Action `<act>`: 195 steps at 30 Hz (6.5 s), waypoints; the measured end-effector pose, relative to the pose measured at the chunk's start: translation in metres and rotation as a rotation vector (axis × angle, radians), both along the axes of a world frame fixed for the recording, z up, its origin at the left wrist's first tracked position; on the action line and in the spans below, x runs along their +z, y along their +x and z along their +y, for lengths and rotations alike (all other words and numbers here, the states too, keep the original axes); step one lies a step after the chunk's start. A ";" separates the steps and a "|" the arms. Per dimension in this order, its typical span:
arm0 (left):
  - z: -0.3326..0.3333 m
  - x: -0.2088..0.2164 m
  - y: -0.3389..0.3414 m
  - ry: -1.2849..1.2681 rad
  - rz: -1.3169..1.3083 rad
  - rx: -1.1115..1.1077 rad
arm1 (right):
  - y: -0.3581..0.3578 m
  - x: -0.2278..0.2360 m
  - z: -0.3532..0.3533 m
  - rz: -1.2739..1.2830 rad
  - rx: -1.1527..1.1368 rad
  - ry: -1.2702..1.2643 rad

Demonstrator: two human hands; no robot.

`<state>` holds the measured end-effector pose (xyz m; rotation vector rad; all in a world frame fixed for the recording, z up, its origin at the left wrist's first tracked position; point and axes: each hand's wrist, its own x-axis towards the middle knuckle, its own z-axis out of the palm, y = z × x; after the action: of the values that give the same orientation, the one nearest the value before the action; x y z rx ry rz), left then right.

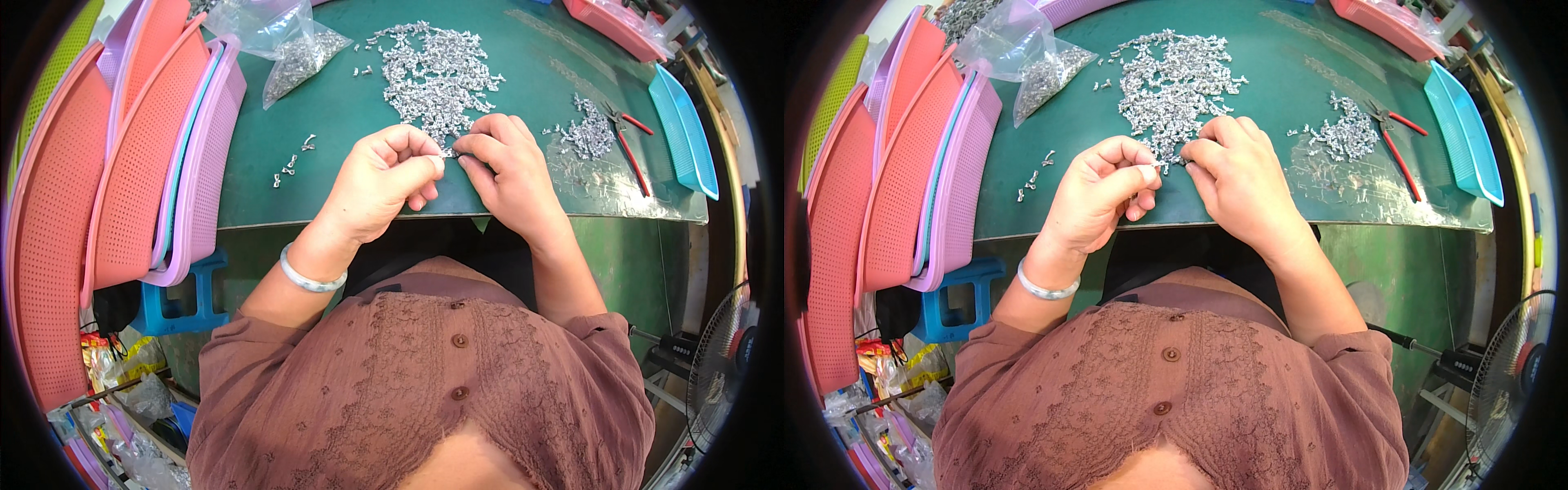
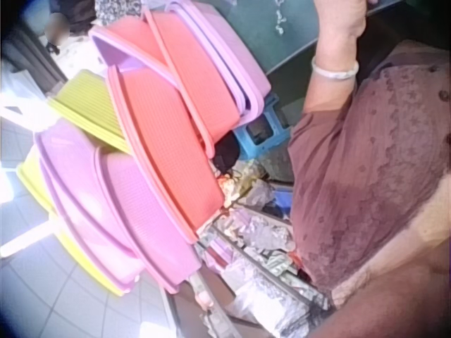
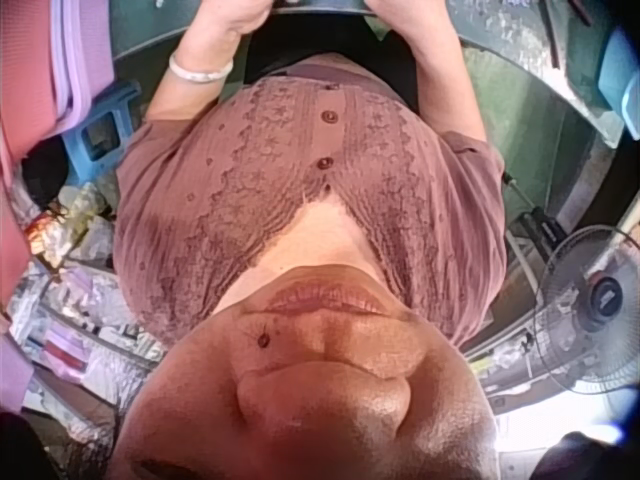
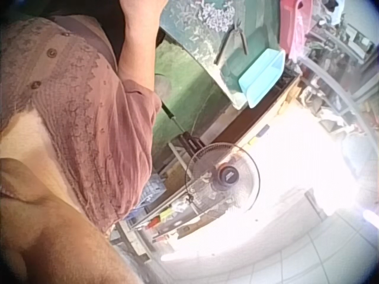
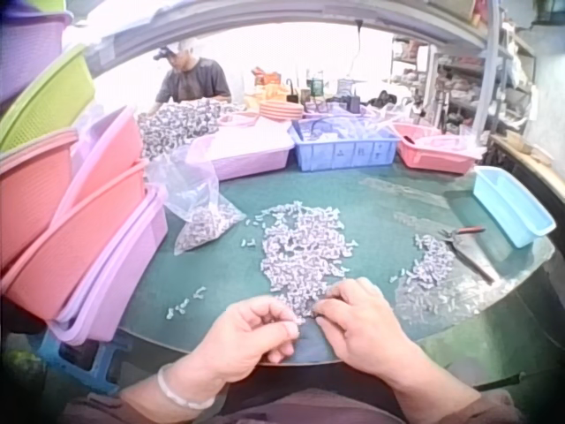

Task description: The person sits at a green work table and repeatedly picks up small silver metal components, joining them together by hand. They handle the pieces one at a time, occasionally placing finished assemblies back onto the table among a larger pile of similar parts.

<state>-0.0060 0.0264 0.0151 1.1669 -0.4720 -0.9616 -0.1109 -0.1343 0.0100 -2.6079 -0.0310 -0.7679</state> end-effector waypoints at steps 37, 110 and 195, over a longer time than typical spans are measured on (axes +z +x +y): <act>-0.003 0.001 0.004 0.024 0.055 -0.056 | 0.001 0.003 0.014 -0.251 0.141 0.281; -0.003 0.002 0.002 0.043 -0.003 -0.072 | -0.002 0.009 0.012 -0.201 0.098 0.237; 0.001 -0.005 0.006 -0.059 0.121 0.001 | -0.002 -0.004 -0.005 -0.001 0.035 0.074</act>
<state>0.0004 0.0270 0.0105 1.0494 -0.4001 -1.0052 -0.1125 -0.1394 0.0061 -2.5308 -0.0471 -0.7440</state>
